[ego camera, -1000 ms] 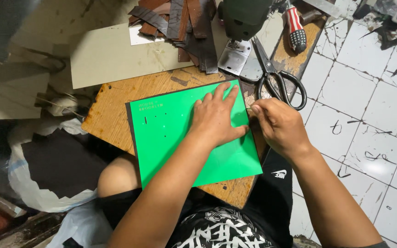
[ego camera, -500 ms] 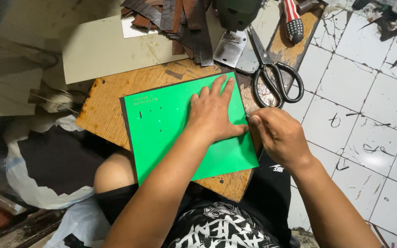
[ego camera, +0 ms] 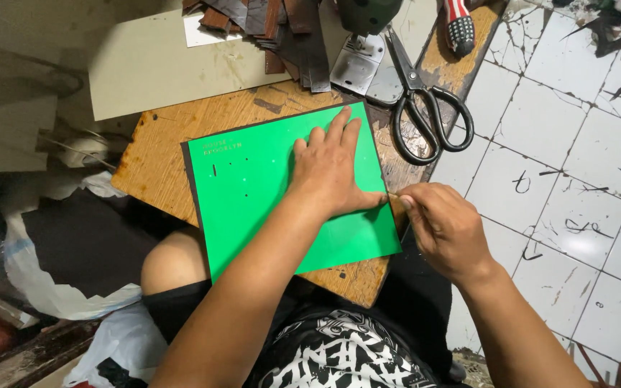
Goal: Cutting leather pieces using a template and scissors
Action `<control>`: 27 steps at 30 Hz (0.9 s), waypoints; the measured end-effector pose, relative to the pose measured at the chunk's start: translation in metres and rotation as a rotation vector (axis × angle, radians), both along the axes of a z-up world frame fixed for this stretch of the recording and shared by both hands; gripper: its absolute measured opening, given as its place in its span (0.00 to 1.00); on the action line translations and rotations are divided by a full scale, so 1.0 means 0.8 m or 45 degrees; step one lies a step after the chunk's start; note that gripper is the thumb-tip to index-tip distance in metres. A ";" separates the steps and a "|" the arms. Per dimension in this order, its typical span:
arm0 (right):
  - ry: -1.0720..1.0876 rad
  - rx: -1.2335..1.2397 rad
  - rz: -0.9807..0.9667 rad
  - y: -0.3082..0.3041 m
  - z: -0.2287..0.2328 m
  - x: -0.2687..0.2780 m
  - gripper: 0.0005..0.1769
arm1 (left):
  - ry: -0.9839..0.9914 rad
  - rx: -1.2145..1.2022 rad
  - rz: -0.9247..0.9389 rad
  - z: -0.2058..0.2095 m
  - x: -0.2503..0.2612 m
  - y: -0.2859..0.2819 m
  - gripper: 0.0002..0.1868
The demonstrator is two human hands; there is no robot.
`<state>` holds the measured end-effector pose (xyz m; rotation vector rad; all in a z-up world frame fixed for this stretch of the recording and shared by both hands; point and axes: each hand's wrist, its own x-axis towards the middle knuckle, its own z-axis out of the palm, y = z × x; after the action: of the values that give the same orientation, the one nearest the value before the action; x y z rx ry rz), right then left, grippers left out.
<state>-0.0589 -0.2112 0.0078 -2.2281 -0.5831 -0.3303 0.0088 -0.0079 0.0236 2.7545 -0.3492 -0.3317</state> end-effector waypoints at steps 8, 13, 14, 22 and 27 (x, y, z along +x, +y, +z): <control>0.009 0.023 0.004 0.004 0.002 0.006 0.04 | 0.005 0.077 -0.034 0.010 -0.007 -0.003 0.66; 0.034 -0.001 0.025 -0.002 -0.001 -0.008 0.04 | -0.023 0.114 -0.043 0.004 -0.010 -0.007 0.71; 0.044 -0.017 0.022 -0.005 -0.004 -0.011 0.04 | -0.026 0.126 -0.044 0.002 -0.010 -0.008 0.72; 0.016 -0.030 0.002 -0.009 0.000 -0.028 0.03 | -0.006 0.143 -0.061 0.006 -0.012 -0.008 0.74; 0.074 0.029 -0.021 -0.003 0.011 -0.038 0.04 | -0.001 0.155 -0.065 0.005 -0.011 -0.009 0.77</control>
<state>-0.0892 -0.2137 0.0164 -2.2144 -0.5278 -0.2787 -0.0001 -0.0151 0.0273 2.8683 -0.4126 -0.3765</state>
